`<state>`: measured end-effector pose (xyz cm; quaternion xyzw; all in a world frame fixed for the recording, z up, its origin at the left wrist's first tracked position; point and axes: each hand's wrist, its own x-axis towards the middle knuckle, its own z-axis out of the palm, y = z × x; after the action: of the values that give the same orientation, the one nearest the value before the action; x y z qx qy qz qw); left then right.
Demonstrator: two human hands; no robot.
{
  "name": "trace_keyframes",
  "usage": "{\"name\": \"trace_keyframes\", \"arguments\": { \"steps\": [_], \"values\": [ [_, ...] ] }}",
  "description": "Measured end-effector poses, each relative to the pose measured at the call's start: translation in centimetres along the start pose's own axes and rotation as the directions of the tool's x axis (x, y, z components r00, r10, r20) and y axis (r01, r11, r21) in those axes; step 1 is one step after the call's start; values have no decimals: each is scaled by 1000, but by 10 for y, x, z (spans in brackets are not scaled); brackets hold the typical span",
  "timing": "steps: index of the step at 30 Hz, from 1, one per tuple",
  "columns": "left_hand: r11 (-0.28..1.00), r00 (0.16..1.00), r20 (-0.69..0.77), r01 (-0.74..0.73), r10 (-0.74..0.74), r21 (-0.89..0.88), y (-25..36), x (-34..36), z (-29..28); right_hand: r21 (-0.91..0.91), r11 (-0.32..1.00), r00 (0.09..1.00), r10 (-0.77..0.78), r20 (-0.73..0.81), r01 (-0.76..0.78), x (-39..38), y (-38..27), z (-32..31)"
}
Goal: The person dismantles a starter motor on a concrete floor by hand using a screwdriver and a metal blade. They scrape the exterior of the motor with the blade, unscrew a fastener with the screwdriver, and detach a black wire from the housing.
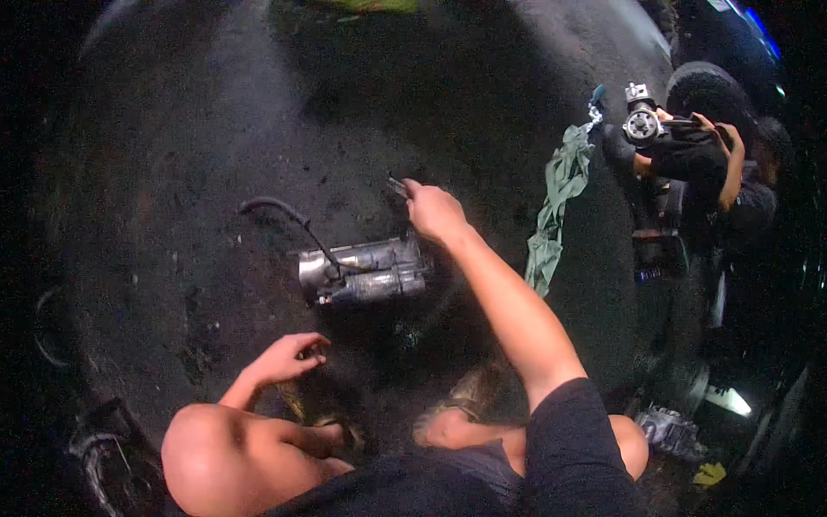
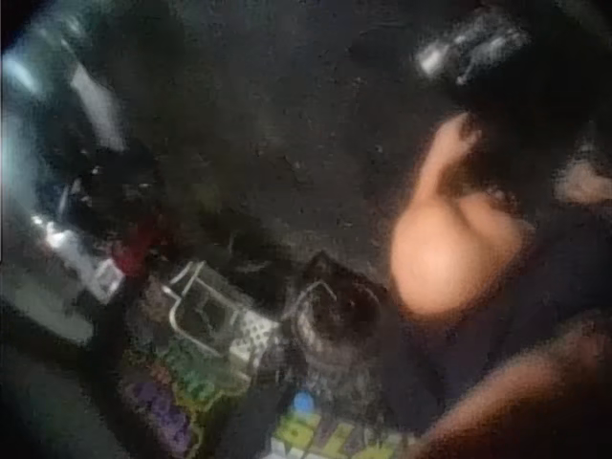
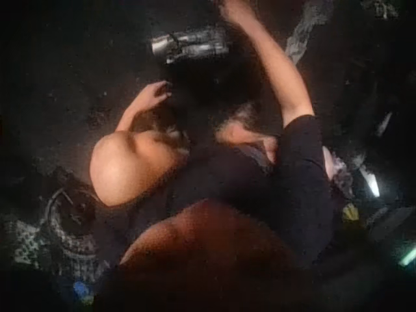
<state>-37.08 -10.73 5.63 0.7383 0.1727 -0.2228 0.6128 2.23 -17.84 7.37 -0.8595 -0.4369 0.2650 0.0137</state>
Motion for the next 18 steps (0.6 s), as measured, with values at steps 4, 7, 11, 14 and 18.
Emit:
{"name": "trace_keyframes", "arguments": {
  "steps": [4,7,11,14,18],
  "values": [
    [1000,1000,-14,-19,19,-3,-6,-2,1,445,896,987,78,-140,-8,-13,15,-8],
    [997,996,70,66,-63,-35,20,5,-5,746,662,994,17,-108,69,-22,15,-11],
    [998,997,29,68,-68,0,23,1,-12,962,194,982,42,185,-190,-46,-27,-43],
    [997,997,17,73,-73,-33,26,-4,-13,983,109,986,-67,155,-147,-51,-33,-45],
    [996,996,18,87,-87,-13,22,-10,-9,958,284,998,49,27,-40,-50,-44,-41]
  ]
}}
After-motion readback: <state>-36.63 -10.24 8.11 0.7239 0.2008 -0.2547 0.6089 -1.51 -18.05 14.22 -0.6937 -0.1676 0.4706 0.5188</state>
